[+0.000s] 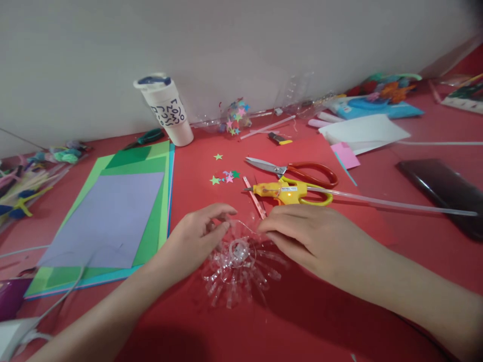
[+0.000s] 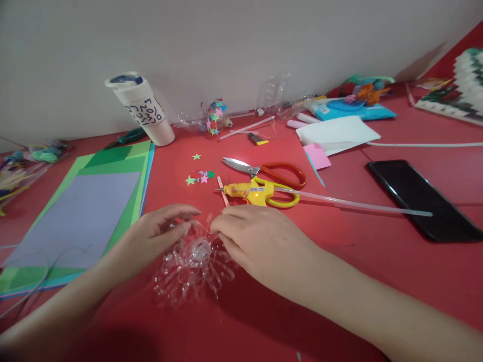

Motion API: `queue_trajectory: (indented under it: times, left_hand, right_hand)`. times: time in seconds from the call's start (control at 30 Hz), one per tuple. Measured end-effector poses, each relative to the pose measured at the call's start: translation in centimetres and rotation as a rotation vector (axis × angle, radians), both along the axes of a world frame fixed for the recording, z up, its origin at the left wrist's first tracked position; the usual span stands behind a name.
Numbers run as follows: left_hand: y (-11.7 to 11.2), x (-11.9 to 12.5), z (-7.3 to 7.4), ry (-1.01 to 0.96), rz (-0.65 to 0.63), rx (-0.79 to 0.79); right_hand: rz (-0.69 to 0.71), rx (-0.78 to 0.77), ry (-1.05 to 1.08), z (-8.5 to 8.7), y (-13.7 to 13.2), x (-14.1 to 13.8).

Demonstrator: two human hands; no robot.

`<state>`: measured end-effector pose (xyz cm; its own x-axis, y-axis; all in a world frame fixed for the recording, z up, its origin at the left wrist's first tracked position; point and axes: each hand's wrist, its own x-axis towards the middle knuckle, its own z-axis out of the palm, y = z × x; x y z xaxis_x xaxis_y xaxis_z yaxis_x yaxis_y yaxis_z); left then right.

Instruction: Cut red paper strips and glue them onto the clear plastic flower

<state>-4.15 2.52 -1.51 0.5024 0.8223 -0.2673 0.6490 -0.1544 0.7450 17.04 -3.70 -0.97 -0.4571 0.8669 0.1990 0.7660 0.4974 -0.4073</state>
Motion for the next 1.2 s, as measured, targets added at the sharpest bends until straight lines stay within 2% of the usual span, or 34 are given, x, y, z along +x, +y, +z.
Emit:
queue_trajectory:
  times: [0.13, 0.23, 0.37, 0.47, 0.6, 0.73, 0.87, 0.97, 1.1, 1.2]
  left_hand:
    - [0.0, 0.1, 0.0, -0.012, -0.001, -0.006]
    - [0.0, 0.2, 0.1, -0.019, -0.005, -0.010]
    - [0.0, 0.3, 0.0, -0.041, -0.006, 0.012]
    - [0.0, 0.3, -0.3, -0.070, 0.023, -0.083]
    - [0.1, 0.4, -0.9, -0.142, 0.059, -0.071]
    - [0.1, 0.4, -1.2, -0.184, 0.149, -0.084]
    - [-0.2, 0.3, -1.1, -0.208, 0.203, -0.101]
    - [-0.4, 0.0, -1.1, -0.196, 0.171, -0.096]
    - [-0.6, -0.8, -1.0, -0.147, 0.111, -0.014]
    - [-0.3, -1.4, 0.0, -0.149, 0.038, -0.033]
  right_hand:
    - [-0.038, 0.056, -0.049, -0.1, 0.6, 0.3]
    - [-0.060, 0.054, -0.004, -0.2, 1.0, 0.8]
    - [-0.052, -0.069, 0.009, -0.2, 1.2, 1.0]
    - [-0.072, -0.177, 0.012, -0.1, 1.2, 0.7]
    - [-0.108, -0.229, 0.011, 0.3, 1.2, 0.0]
    - [-0.137, -0.225, 0.025, 0.5, 1.8, -0.5]
    - [-0.140, -0.153, 0.032, 0.3, 2.7, -0.8]
    - [-0.128, -0.121, 0.013, 0.1, 3.0, -1.0]
    - [-0.115, -0.124, -0.013, -0.2, 2.9, -1.2]
    - [-0.111, -0.123, -0.020, -0.5, 2.9, -1.1]
